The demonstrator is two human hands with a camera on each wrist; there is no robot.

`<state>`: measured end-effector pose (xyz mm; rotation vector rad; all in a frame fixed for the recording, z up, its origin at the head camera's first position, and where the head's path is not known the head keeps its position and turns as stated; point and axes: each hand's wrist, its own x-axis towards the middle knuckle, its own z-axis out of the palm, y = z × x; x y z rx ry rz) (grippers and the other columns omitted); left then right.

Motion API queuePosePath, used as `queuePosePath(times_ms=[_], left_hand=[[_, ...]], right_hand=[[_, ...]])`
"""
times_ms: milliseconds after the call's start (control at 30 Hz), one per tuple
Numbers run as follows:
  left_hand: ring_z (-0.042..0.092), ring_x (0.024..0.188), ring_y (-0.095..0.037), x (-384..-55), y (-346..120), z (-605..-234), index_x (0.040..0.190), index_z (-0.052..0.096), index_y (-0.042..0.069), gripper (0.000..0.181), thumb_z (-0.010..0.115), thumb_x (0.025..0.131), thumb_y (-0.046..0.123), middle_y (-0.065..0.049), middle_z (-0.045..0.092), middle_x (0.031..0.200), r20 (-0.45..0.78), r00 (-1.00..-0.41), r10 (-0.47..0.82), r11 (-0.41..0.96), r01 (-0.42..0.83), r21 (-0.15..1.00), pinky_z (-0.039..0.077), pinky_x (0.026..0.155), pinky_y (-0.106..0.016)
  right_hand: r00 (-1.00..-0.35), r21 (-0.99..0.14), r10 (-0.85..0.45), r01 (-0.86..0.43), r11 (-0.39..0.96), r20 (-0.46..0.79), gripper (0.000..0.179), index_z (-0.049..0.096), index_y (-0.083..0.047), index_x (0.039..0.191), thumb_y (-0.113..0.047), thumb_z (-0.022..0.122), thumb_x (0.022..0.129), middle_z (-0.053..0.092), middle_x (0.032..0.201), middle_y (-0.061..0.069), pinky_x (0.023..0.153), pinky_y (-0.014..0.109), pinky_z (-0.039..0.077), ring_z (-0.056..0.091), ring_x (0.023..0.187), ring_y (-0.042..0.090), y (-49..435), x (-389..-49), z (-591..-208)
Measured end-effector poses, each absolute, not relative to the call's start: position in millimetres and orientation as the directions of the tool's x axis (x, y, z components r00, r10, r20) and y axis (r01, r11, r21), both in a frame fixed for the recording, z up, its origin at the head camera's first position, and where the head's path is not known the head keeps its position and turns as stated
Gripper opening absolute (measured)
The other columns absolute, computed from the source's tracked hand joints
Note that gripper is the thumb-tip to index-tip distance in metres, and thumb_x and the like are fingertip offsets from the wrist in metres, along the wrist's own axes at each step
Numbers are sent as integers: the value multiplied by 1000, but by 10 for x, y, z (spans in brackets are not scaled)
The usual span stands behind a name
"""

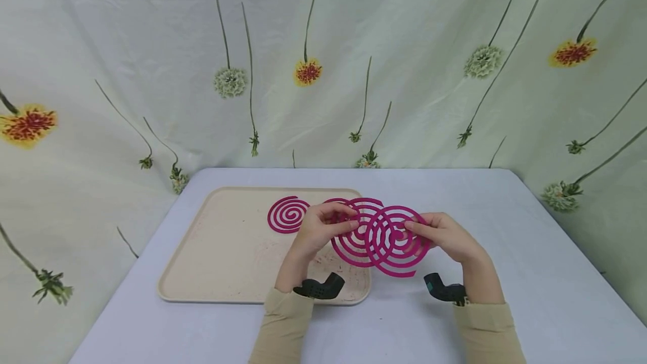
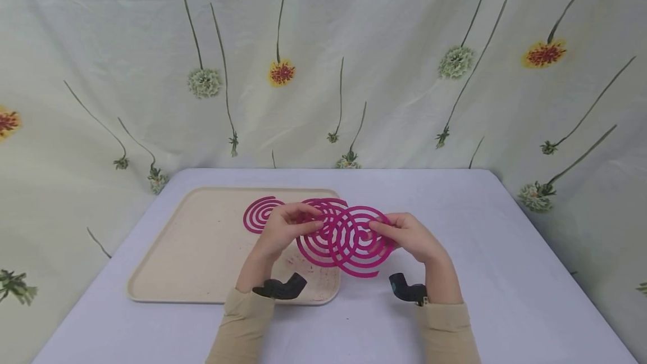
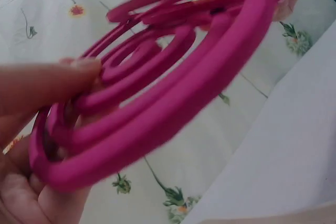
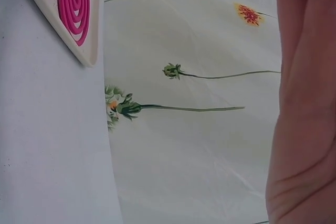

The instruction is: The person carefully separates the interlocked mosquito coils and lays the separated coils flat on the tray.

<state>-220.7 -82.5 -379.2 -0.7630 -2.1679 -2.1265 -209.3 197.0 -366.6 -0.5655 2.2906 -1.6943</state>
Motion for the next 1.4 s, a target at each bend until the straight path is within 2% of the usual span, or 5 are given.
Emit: queuePosePath(times_ms=[333, 667, 967, 1167, 1400], left_hand=[[58, 72, -13, -2219, -940, -3818, 101, 67, -8, 21, 70, 81, -2, -9, 67, 88, 343, -752, 562, -63, 375, 925, 51, 63, -21], [62, 85, -18, -2187, -795, -3765, 108, 69, 0, 28, 72, 82, 7, -10, 67, 99, 268, -943, 197, -82, 257, 963, 55, 72, -25], [65, 94, -18, -2168, -561, -3789, 110, 69, 2, 27, 70, 85, 10, -10, 68, 106, 345, -934, -90, -152, 356, 922, 53, 80, -27], [64, 93, -19, -2183, -810, -3784, 112, 66, -3, 28, 68, 85, 7, -10, 67, 107, 340, -905, 257, -123, 318, 940, 54, 78, -29], [63, 93, -26, -2170, -925, -3759, 114, 65, -1, 32, 70, 83, 4, -10, 63, 112, 301, -784, 543, -15, 349, 937, 56, 76, -35]], right_hand=[[-862, -952, -499, -219, 214, 86, 27, 62, 11, 95, -15, 54, 95, 66, 72, 6, 61, 28, 55, 65, 62, 19, 1905, -2103, -3675], [-985, -978, -117, -145, 148, 128, 41, 59, 14, 106, -26, 57, 94, 69, 80, 5, 71, 26, 55, 67, 71, 15, 1648, -2102, -3676], [-967, -988, 222, -145, -60, 129, 47, 61, 6, 112, -36, 60, 91, 69, 85, -1, 75, 26, 54, 68, 78, 10, 1359, -2095, -3743], [-986, -986, -158, -81, 149, 58, 45, 57, 13, 112, -29, 57, 95, 68, 93, 15, 72, 30, 56, 69, 79, 21, 1672, -2070, -3656], [-817, -953, -576, -181, 243, 8, 25, 61, 10, 97, -13, 55, 95, 68, 76, 9, 64, 34, 57, 67, 66, 21, 1962, -2059, -3639]])
